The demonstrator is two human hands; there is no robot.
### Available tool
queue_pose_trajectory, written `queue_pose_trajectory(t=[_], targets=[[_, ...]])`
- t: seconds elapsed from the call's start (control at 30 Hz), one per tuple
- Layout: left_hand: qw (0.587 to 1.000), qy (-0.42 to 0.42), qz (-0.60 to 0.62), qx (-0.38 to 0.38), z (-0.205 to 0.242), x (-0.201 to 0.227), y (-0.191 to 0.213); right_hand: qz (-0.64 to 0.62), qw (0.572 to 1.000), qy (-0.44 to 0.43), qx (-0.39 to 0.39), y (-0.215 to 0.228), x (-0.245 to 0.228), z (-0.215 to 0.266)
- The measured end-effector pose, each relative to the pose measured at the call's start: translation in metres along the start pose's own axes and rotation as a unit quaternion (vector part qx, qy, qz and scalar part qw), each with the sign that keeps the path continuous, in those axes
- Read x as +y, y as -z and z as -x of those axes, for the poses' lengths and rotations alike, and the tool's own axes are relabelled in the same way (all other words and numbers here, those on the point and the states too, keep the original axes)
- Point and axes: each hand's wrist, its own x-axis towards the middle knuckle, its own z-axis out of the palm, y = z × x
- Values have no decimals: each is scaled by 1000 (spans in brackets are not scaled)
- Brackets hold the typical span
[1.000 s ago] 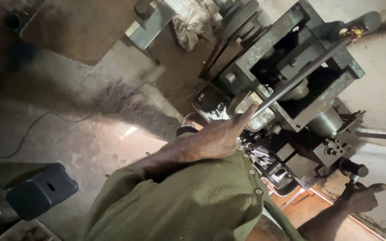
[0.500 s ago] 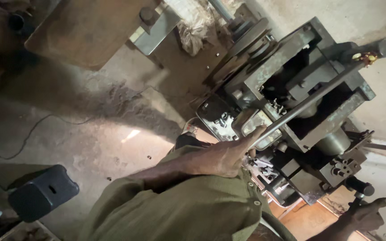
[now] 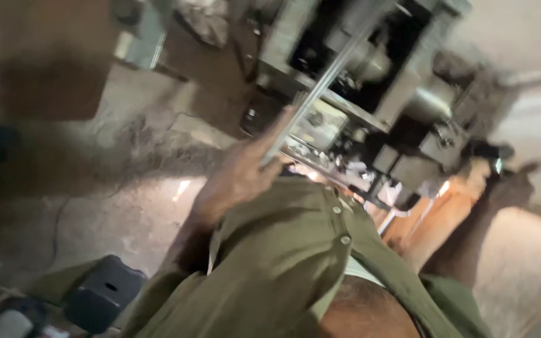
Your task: The person operates a metal lathe, using a long metal rod to guide the cutting tool while turning a handwheel to adjust the machine's carriage. The person is standing and manipulating the controls to shape a metal workpiece.
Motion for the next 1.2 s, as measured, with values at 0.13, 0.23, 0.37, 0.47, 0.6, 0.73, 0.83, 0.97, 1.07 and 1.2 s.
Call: queue_pose_trajectory(t=[0.13,0.23,0.37,0.47,0.6,0.73,0.83,0.97,1.07,1.2], targets=[[979,-30,-17,201,17,25,-19,-92,992,29,77,-37,9,14],[950,-80,-52,299,15,16,-39,-462,886,-23,-34,-55,18,26],[891,-119,-39,437,8,-8,-72,-540,738,-351,-202,-25,-1,14],[853,-108,-24,510,-4,-32,-80,-535,761,-305,-204,-7,-9,2],[794,-103,130,585,-21,-48,-91,-521,839,-114,-104,-1,-1,5],[766,-80,179,612,-26,-43,-86,-574,756,-252,-188,17,-4,-3],[711,-91,260,647,-32,-35,-86,-536,783,-236,-211,24,0,-5],[587,-147,453,654,-41,-30,-74,-533,766,-260,-249,12,-1,-10],[547,-166,538,620,-38,-28,-72,-587,729,-256,-242,-3,3,-2],[513,-137,564,632,-40,-28,-67,-611,715,-238,-243,-19,10,6]])
